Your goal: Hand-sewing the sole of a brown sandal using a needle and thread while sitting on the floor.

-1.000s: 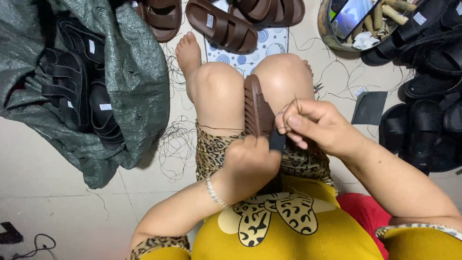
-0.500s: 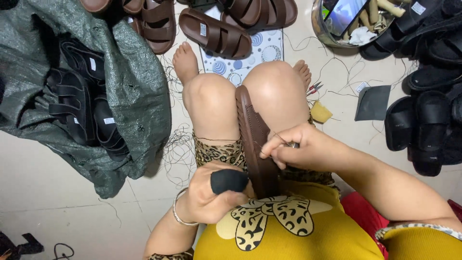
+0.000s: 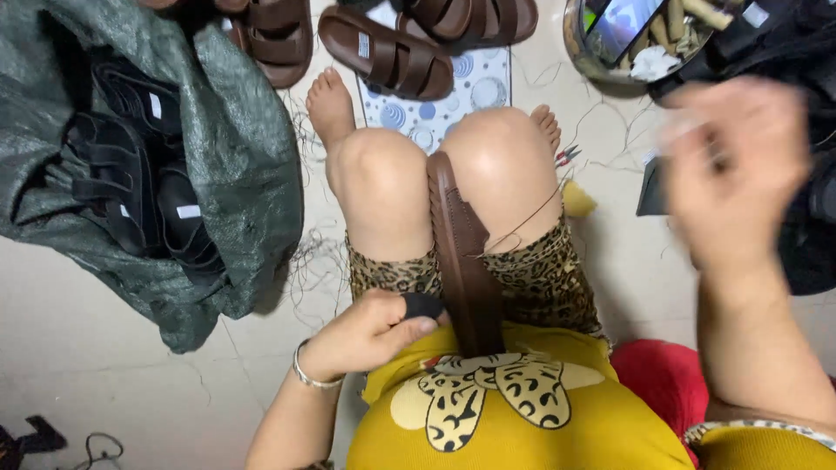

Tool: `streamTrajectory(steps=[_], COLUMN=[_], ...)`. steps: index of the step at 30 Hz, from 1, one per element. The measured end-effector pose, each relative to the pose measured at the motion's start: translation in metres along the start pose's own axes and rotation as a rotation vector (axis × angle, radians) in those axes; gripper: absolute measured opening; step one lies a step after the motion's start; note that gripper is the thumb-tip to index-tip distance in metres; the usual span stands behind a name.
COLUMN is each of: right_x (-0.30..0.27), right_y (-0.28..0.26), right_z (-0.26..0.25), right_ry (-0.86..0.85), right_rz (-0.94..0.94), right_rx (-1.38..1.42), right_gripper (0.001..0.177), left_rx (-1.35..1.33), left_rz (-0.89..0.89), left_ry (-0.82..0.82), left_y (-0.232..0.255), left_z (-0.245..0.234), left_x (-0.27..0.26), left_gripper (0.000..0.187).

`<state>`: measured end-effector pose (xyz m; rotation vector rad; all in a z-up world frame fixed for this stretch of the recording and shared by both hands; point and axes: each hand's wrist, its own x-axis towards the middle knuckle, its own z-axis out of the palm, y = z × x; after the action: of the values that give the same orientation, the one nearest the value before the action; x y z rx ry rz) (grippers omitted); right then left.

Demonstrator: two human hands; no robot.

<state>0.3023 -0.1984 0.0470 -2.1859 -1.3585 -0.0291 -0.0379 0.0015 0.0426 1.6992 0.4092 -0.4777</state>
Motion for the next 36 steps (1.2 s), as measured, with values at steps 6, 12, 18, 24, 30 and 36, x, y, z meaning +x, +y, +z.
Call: streamTrajectory(steps=[6, 12, 18, 24, 30, 36], right_x=[-0.006, 0.016, 0.019, 0.006, 0.014, -0.005], right_y=[-0.098, -0.108, -0.114, -0.046, -0.075, -0.075], right_z=[0.007, 0.005, 0.055, 0.017, 0.013, 0.021], right_ry=[-0.937, -0.735, -0.488, -0.501, -0.781, -0.771], right_rz=[0.252, 0.016, 0.205, 0.405, 0.710, -0.167], right_rx=[0.660, 0.746, 1.822, 0.485, 0.402, 0.141], right_gripper=[0.070, 0.009, 0.070, 0.017, 0.018, 0.045], left_rx=[-0.186, 0.715, -1.205, -0.707, 0.155, 0.205], left_rz=[0.416, 0.768, 0.345, -0.234, 0.258, 0.307], left_ry=[0.522, 1.217, 0.979, 0.969, 1.011, 0.297], left_y=[0.053, 0.064, 0.033, -0.048, 0.023, 0.020], left_z=[-0.035, -0.078, -0.099, -0.135, -0.069, -0.027], left_x=[0.037, 0.080, 0.118, 0.067, 0.031, 0.048], left_gripper=[0.031, 0.024, 0.039, 0.025, 0.014, 0.111])
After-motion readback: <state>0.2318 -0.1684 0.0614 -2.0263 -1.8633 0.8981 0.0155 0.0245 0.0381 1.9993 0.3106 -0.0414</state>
